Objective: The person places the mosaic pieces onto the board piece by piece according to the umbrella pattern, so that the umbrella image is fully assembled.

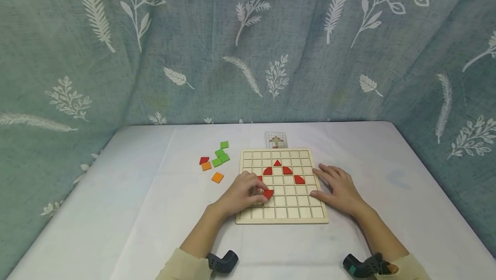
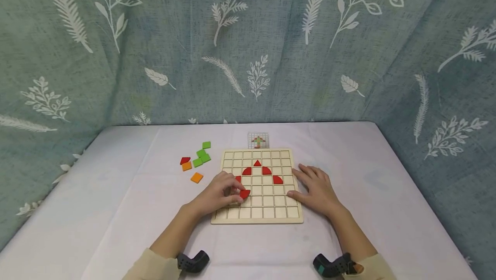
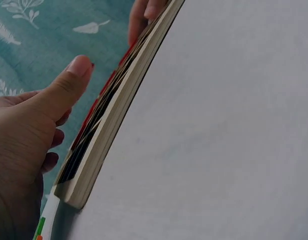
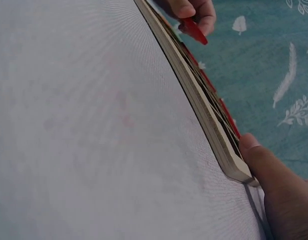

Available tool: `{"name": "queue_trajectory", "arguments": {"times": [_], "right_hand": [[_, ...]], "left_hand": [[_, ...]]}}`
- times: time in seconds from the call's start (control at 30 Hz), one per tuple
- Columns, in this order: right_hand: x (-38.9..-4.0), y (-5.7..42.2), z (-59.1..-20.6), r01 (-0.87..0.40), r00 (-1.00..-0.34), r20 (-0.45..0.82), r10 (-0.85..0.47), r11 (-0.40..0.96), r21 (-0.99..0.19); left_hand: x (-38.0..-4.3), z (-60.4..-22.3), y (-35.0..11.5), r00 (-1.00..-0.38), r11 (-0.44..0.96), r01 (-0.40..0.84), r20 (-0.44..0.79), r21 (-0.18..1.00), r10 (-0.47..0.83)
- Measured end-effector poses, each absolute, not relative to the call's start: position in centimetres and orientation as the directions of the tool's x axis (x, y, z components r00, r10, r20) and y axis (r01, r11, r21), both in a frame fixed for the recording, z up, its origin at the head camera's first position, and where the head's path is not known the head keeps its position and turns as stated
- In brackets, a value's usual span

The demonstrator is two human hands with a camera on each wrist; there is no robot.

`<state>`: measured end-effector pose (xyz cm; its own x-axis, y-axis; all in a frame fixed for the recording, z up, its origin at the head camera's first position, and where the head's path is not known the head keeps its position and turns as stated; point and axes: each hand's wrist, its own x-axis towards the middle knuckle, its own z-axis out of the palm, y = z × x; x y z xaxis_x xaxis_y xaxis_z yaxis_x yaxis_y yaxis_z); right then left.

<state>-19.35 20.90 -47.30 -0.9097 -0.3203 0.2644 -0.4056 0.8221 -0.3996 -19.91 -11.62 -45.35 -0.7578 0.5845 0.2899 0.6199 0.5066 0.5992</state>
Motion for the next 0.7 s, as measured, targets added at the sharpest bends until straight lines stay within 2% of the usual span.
{"name": "queue_trajectory", "arguments": {"times": [0.33, 0.53, 0.7], "right_hand": [[-19.3, 20.9, -47.1, -0.405, -0.910, 0.263, -0.320, 0.822, -0.401], [-19.4, 20.9, -47.2, -0.402, -0.911, 0.264, -0.317, 0.826, -0.395], [-19.3, 20.8, -47.2, -0.401, -0.911, 0.271, -0.311, 0.820, -0.408]], "left_hand": [[-19.1, -45.4, -9.7, -0.686, 0.515, 0.703, 0.276, 0.489, 0.673], [-18.7, -45.4, -9.0, -0.635, 0.494, 0.758, 0.312, 0.426, 0.707], [-18.5, -45.3, -8.8, -0.623, 0.496, 0.769, 0.304, 0.403, 0.720]]}}
